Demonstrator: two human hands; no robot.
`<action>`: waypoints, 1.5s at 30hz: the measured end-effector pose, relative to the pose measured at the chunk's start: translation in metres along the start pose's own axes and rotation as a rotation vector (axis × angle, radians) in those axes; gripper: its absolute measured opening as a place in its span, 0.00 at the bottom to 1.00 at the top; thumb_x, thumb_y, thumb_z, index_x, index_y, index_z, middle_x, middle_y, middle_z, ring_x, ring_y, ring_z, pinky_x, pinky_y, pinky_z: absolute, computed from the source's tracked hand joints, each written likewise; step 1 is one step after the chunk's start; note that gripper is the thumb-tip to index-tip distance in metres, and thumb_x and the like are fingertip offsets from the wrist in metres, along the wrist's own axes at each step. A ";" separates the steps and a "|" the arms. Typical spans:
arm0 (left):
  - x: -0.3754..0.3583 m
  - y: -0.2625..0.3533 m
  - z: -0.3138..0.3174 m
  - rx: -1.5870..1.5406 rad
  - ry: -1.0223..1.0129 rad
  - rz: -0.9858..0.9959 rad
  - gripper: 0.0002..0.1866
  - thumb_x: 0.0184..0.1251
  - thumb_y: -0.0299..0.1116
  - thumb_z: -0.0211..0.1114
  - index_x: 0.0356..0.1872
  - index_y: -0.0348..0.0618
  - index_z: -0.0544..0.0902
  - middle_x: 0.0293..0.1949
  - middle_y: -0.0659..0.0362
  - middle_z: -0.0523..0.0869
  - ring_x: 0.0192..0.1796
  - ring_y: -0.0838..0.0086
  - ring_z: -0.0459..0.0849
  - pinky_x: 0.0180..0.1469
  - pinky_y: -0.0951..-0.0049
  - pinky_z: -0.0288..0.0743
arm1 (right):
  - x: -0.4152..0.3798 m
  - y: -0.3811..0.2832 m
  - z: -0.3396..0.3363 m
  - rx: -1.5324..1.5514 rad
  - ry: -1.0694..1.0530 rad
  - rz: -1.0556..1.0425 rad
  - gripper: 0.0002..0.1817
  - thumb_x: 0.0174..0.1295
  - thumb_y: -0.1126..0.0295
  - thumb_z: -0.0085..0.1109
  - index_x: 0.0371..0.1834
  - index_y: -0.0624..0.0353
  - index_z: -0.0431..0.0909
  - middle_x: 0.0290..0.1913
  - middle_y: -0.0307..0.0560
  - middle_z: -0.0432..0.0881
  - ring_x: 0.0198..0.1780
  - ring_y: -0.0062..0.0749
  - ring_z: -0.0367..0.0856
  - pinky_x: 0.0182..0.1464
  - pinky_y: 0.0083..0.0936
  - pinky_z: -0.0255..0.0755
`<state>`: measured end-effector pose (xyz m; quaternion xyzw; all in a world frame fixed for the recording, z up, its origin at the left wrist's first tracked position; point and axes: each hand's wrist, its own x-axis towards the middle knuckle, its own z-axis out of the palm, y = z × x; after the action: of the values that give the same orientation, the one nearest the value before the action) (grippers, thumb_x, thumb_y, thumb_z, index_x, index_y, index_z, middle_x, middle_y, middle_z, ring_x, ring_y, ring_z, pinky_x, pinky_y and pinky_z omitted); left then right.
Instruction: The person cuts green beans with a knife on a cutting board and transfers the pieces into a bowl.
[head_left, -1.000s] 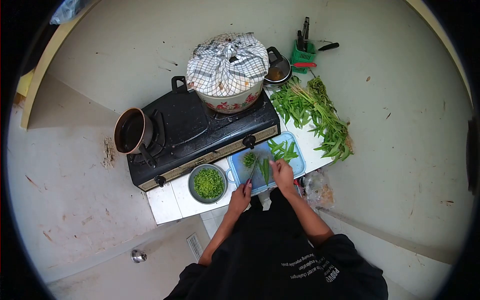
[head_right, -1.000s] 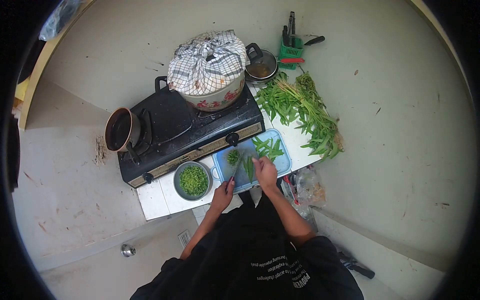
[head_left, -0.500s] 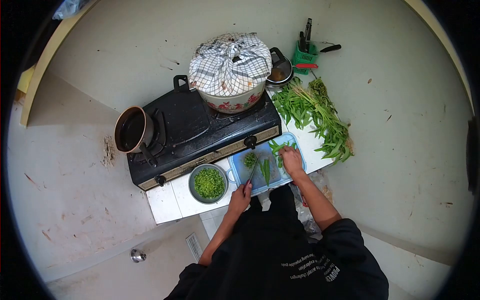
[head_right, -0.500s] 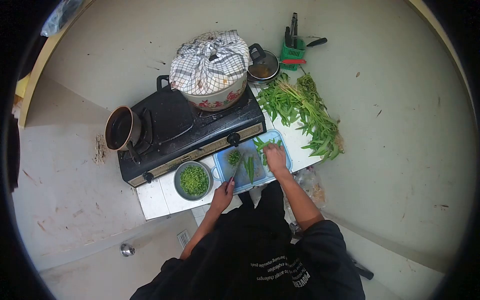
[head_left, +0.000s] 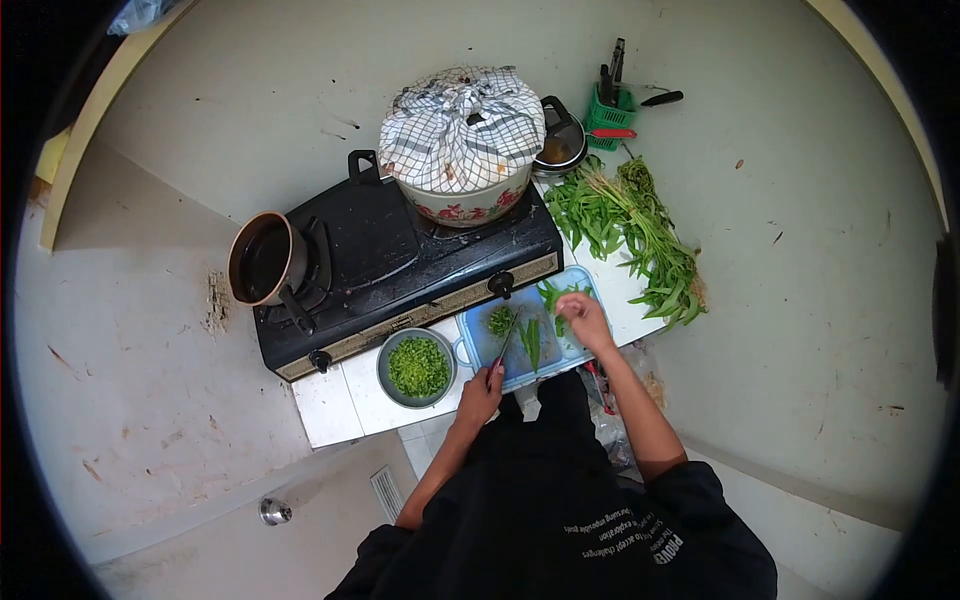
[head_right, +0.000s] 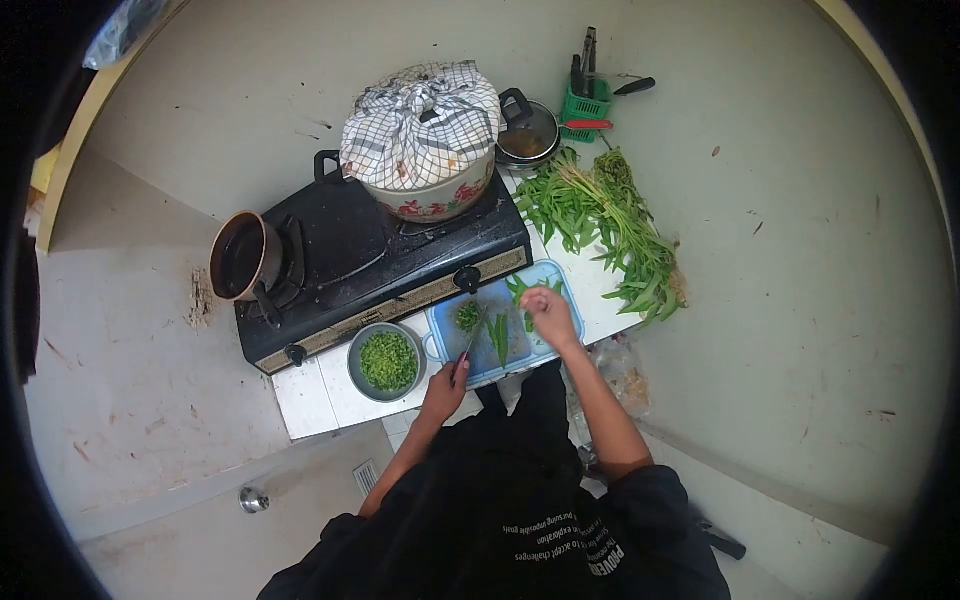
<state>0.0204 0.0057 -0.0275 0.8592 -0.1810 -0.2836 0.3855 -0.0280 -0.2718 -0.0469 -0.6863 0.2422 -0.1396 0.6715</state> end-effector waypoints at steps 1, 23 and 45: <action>0.000 0.002 -0.002 -0.006 -0.004 0.004 0.26 0.77 0.53 0.53 0.42 0.34 0.80 0.31 0.33 0.84 0.40 0.35 0.84 0.43 0.44 0.76 | -0.008 0.002 0.010 -0.067 -0.001 0.000 0.07 0.66 0.78 0.57 0.44 0.64 0.81 0.37 0.43 0.88 0.39 0.24 0.85 0.45 0.22 0.76; 0.001 -0.001 -0.005 -0.004 0.002 -0.059 0.25 0.77 0.52 0.54 0.43 0.34 0.80 0.34 0.33 0.85 0.42 0.36 0.84 0.45 0.45 0.76 | -0.051 -0.001 0.090 -0.845 0.107 0.033 0.09 0.59 0.67 0.68 0.35 0.61 0.81 0.31 0.53 0.87 0.35 0.53 0.86 0.40 0.44 0.78; -0.001 0.003 -0.006 -0.001 0.008 -0.045 0.26 0.77 0.53 0.53 0.42 0.34 0.81 0.34 0.32 0.85 0.42 0.35 0.84 0.46 0.45 0.76 | -0.058 -0.005 0.081 -0.737 0.296 0.114 0.12 0.63 0.64 0.63 0.43 0.59 0.87 0.35 0.56 0.88 0.38 0.51 0.88 0.44 0.41 0.80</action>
<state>0.0228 0.0075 -0.0211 0.8639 -0.1601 -0.2886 0.3804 -0.0341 -0.1729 -0.0391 -0.8390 0.4081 -0.1034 0.3448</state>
